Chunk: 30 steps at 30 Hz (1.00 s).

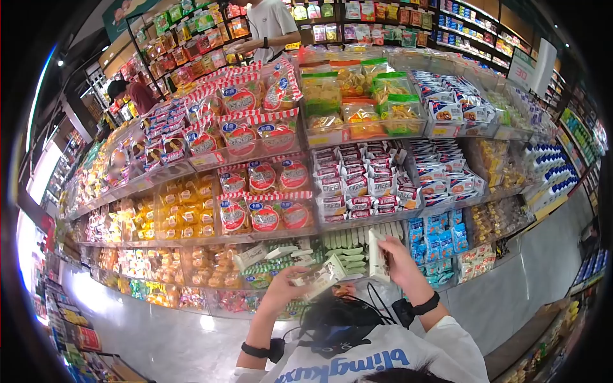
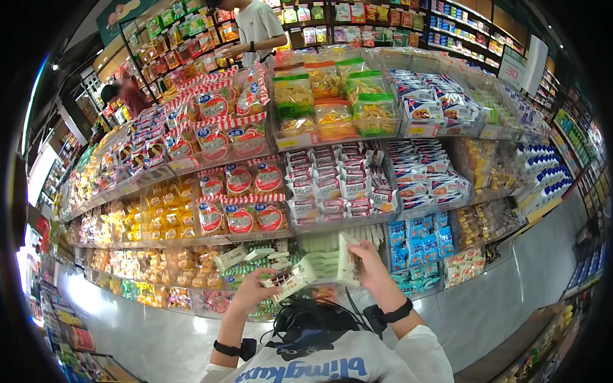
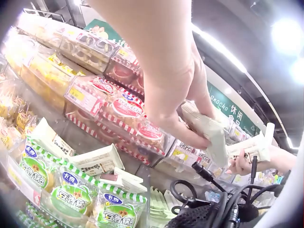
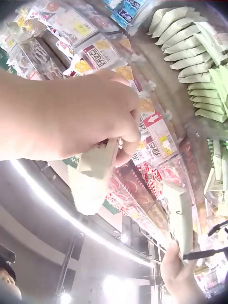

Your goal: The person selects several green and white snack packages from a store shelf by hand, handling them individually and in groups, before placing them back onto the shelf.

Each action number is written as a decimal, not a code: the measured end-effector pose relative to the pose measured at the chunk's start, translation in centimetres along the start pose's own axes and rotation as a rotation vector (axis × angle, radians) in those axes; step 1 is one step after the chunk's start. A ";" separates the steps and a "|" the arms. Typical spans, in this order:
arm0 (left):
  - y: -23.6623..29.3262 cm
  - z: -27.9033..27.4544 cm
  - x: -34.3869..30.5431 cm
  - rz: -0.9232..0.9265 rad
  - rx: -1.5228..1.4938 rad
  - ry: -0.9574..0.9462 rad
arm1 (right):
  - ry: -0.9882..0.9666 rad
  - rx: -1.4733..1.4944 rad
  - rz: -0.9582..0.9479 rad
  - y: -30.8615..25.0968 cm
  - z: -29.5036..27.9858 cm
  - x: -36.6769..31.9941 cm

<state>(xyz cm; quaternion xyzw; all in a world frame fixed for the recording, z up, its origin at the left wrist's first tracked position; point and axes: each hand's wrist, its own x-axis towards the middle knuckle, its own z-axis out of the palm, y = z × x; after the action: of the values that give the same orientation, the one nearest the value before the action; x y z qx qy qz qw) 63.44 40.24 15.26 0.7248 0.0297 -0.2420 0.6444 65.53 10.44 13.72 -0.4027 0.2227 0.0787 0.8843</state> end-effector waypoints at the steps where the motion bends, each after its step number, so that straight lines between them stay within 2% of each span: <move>1: -0.1 -0.4 0.0 -0.017 0.048 0.034 | -0.027 -0.030 0.027 -0.1 0.6 -0.8; 3: -0.5 -0.6 -0.1 -0.002 0.134 0.110 | -0.123 -0.072 0.079 0.2 1.1 -1.1; 6: -0.5 0.8 -0.3 0.192 -0.266 0.115 | -0.288 -0.158 0.038 1.2 2.9 -2.6; 7: -0.9 0.6 -0.4 0.174 -0.220 0.115 | -0.393 -0.165 -0.021 1.6 3.7 -3.0; 10: -1.4 0.7 -0.5 0.064 -0.269 0.024 | -0.478 -0.505 0.027 3.2 3.9 -3.0; 11: -1.1 0.8 -0.8 0.016 -0.252 0.001 | -0.460 -0.606 -0.020 3.8 4.3 -3.5; 14: 0.0 0.9 -1.8 -0.085 -0.219 -0.058 | -0.529 -0.695 0.045 5.4 4.8 -3.5; 15: -0.5 0.8 -1.7 -0.090 -0.220 -0.070 | -0.592 -0.756 -0.008 5.3 5.5 -4.1; 21: -2.9 0.5 -1.4 -0.014 -0.502 -0.120 | -0.605 -0.857 0.001 6.2 6.3 -4.5; 22: -2.8 0.6 -1.5 0.018 -0.561 -0.135 | -0.556 -0.756 0.005 6.5 6.0 -4.1; 25: -3.2 0.9 -1.8 0.021 -0.330 -0.190 | -0.396 -0.468 0.044 7.7 5.9 -3.6; 28: -2.9 2.3 -3.6 0.119 -0.248 -0.240 | -0.475 -0.469 0.031 8.5 6.6 -3.7; 29: -2.3 2.1 -4.0 0.067 -0.190 -0.272 | -0.495 -0.670 -0.041 9.1 6.6 -3.7; 30: -2.4 1.9 -4.1 0.081 -0.133 -0.255 | -0.507 -0.731 -0.084 9.6 6.9 -3.9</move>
<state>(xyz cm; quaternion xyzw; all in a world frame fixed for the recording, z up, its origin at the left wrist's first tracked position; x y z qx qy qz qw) 58.40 39.97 14.52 0.6447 -0.0657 -0.3032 0.6987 61.30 22.17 12.97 -0.6653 -0.0600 0.2126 0.7132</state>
